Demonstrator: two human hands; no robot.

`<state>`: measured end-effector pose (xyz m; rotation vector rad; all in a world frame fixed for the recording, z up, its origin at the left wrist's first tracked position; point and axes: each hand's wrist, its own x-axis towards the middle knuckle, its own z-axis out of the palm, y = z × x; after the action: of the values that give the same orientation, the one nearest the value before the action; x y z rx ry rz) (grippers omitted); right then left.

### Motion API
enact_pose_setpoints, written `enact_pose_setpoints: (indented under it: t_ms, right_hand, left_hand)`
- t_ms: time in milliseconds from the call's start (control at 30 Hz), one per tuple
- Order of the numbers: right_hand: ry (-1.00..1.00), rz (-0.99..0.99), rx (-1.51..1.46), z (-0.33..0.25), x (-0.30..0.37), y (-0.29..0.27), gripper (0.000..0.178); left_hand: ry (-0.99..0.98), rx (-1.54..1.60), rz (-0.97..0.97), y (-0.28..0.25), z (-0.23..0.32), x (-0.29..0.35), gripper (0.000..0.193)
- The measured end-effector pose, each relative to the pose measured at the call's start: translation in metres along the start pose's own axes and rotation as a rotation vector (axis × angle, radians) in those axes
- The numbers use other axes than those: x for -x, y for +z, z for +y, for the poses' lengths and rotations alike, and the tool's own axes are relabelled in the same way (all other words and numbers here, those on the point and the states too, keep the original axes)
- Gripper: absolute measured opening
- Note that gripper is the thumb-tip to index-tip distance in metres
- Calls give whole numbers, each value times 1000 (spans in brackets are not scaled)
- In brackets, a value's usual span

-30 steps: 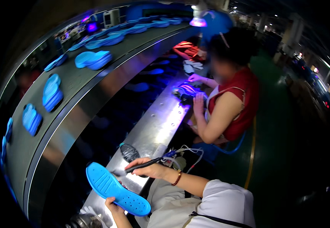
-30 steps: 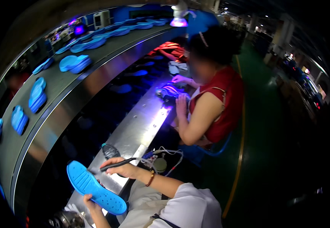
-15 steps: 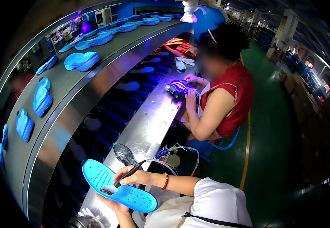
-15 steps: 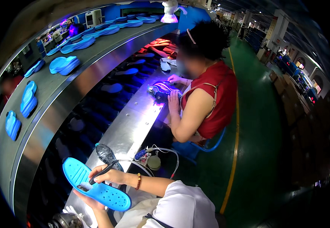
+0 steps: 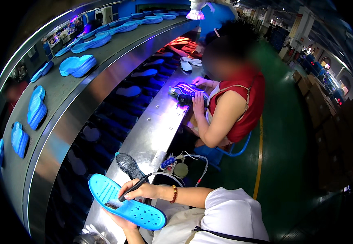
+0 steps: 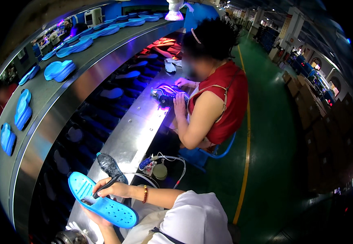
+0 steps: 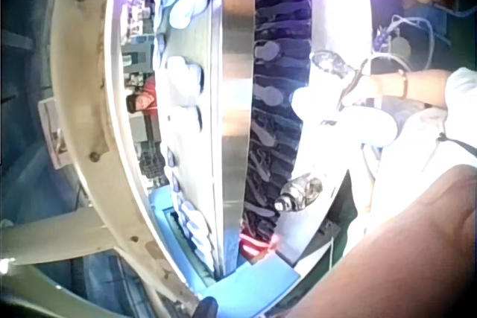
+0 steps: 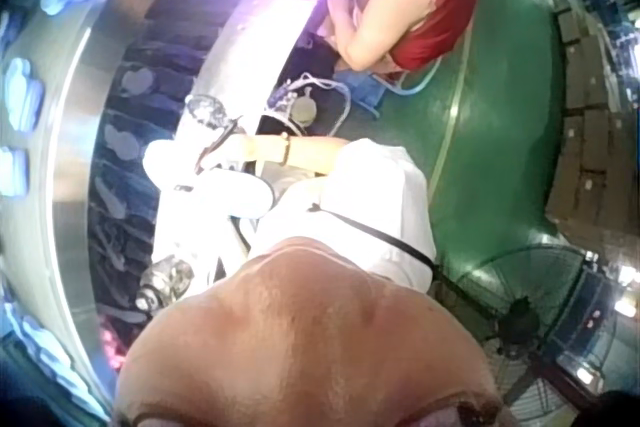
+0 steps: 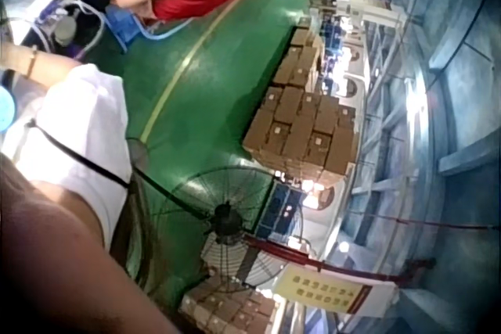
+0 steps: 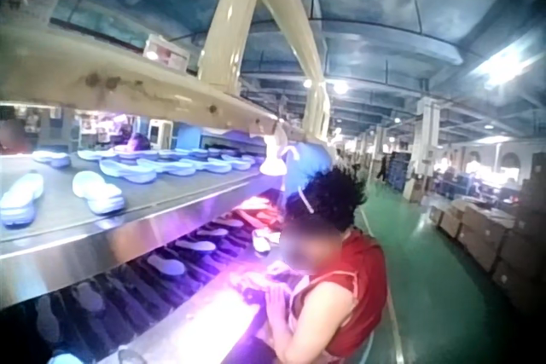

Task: The person applies a liquid substance to blue shoe soles using a brush and then places the soles onto a moving conveyor belt.

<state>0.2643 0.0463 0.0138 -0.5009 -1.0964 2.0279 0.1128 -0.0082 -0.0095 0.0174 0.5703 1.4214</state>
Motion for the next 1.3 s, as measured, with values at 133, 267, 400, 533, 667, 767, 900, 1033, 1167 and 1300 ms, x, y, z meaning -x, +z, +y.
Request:
enact_pose_setpoints:
  t_ms: [133, 267, 400, 533, 667, 767, 900, 1033, 1167, 1300]
  right_hand:
    - [19, 7, 86, 15, -2, -6, 24]
    - [50, 7, 55, 10, 2, -3, 24]
    - [65, 45, 45, 6, 5, -5, 22]
    - [24, 2, 54, 7, 1, -3, 23]
    - [12, -11, 59, 3, 1, -4, 25]
    - [-25, 0, 55, 1, 3, 0, 25]
    - [-89, -17, 69, 6, 3, -4, 31]
    - [-42, 3, 55, -5, 6, -7, 30]
    - [-49, 22, 69, -12, 1, -6, 27]
    - [-6, 24, 135, -25, -8, -3, 26]
  left_hand:
    - [-25, -35, -13, 3, -6, 5, 67]
    - [-36, 4, 28, -13, -7, -1, 67]
    - [-45, 1, 23, -26, -6, -11, 66]
    - [-36, -57, -29, -15, -3, -7, 65]
    - [-19, -36, -22, -13, -5, -5, 65]
    - [-42, -41, -85, -7, -5, 0, 66]
    - [-28, 8, -27, -3, -5, 1, 68]
    - [-53, 21, -65, 3, -5, 1, 69]
    - [-86, 72, -181, 5, -1, 0, 72]
    - [-140, 3, -178, 20, 3, 2, 80]
